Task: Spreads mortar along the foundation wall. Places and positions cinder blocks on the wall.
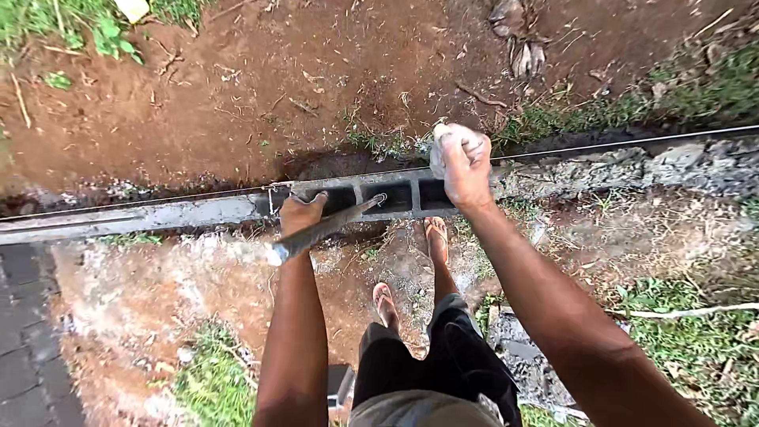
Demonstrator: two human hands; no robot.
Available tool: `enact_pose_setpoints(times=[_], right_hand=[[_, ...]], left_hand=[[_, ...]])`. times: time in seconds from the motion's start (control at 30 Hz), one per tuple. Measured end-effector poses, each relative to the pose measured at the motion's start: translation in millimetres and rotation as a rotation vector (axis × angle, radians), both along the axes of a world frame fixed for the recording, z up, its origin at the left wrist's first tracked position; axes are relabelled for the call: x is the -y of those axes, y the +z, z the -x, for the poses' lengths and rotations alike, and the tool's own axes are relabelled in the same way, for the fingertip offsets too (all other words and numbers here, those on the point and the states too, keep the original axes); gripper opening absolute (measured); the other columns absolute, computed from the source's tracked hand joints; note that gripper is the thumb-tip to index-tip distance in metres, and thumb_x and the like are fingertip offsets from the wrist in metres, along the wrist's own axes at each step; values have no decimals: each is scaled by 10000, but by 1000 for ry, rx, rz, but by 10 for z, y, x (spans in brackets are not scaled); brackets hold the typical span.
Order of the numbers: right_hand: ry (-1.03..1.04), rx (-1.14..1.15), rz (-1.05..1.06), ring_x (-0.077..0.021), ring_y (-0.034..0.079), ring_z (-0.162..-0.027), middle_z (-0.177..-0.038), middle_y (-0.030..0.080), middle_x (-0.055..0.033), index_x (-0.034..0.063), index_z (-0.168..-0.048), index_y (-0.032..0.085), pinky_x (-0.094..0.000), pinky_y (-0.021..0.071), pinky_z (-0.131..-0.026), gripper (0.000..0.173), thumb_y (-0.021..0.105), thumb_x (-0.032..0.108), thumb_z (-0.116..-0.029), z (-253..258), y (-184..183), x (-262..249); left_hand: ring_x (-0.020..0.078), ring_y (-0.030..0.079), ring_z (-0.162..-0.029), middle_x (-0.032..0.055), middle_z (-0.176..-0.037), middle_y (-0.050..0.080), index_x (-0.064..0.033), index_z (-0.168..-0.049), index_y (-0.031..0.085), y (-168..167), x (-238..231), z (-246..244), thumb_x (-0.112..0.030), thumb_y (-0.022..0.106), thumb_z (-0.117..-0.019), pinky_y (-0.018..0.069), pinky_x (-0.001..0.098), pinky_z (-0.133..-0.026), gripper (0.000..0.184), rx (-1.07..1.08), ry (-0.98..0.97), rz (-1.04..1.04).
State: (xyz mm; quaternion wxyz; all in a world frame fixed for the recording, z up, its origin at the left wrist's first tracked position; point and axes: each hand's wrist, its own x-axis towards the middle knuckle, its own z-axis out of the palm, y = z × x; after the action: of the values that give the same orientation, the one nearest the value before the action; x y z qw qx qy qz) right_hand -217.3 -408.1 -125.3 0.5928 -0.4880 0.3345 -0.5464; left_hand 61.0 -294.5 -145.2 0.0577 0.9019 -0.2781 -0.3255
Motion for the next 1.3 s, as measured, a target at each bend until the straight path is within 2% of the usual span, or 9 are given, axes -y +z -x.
enact_pose_setpoints(times=[0.1, 0.23, 0.37, 0.5, 0.63, 0.77, 0.93, 1.2, 1.3], right_hand=[[58, -56, -34, -51, 395, -455, -535, 407, 86, 187, -671, 474, -257, 359, -453, 357, 522, 174, -1024, -29, -126, 50], [121, -146, -69, -51, 402, -463, -543, 418, 84, 175, -674, 491, -257, 360, -459, 354, 529, 146, -1026, 22, -276, 112], [219, -141, 14, -43, 412, -477, -555, 425, 81, 177, -682, 478, -246, 359, -464, 349, 530, 154, -1026, -8, -17, 83], [232, -185, 57, -12, 420, -488, -561, 443, 95, 181, -663, 476, -215, 351, -465, 365, 538, 148, -1022, -87, -68, 99], [244, -224, -1, -27, 403, -473, -554, 421, 87, 177, -661, 469, -228, 339, -459, 365, 540, 132, -1016, -135, -213, 123], [260, -112, 62, -23, 419, -483, -557, 441, 88, 171, -673, 487, -230, 353, -461, 344, 532, 138, -1013, -164, 93, 144], [238, -259, 36, -30, 403, -474, -552, 420, 81, 175, -648, 450, -237, 336, -458, 373, 527, 129, -1010, -168, -230, 184], [231, -42, 109, -25, 418, -481, -552, 428, 93, 192, -665, 451, -237, 359, -460, 349, 513, 124, -1002, -226, 331, 201], [231, -170, 139, -17, 430, -488, -558, 444, 74, 147, -646, 475, -229, 359, -464, 356, 533, 113, -995, -285, -42, 142]], left_hand=[[503, 659, -1047, 316, -1039, 686, 66, -1054, 684, 31, 70, 56, -507, 733, -910, 475, 729, -913, 593, 88, 25, -94], [492, 663, -1008, 305, -998, 683, 51, -996, 679, 35, 94, 127, -447, 679, -965, 483, 708, -879, 499, 148, 53, -129], [473, 671, -988, 287, -983, 684, 41, -1003, 673, 18, 109, 133, -415, 658, -981, 496, 689, -858, 457, 145, 90, -145], [483, 658, -848, 282, -873, 648, 34, -955, 623, 99, -14, 272, -382, 618, -1000, 510, 685, -703, 418, 154, 44, -23], [450, 681, -948, 260, -938, 686, 34, -962, 652, -25, 122, 142, -392, 650, -979, 502, 673, -824, 427, 185, 90, -131], [460, 677, -967, 274, -958, 684, 42, -970, 655, -18, 141, 156, -386, 642, -983, 499, 677, -837, 428, 178, 96, -148], [451, 678, -963, 266, -954, 684, 34, -959, 656, -15, 163, 171, -395, 646, -980, 503, 670, -832, 430, 180, 108, -153], [455, 676, -978, 275, -970, 681, 39, -967, 649, 8, 166, 190, -400, 630, -989, 501, 669, -837, 440, 182, 110, -174], [453, 676, -989, 280, -978, 681, 38, -969, 652, 14, 169, 196, -406, 627, -989, 498, 671, -844, 445, 193, 110, -181]])
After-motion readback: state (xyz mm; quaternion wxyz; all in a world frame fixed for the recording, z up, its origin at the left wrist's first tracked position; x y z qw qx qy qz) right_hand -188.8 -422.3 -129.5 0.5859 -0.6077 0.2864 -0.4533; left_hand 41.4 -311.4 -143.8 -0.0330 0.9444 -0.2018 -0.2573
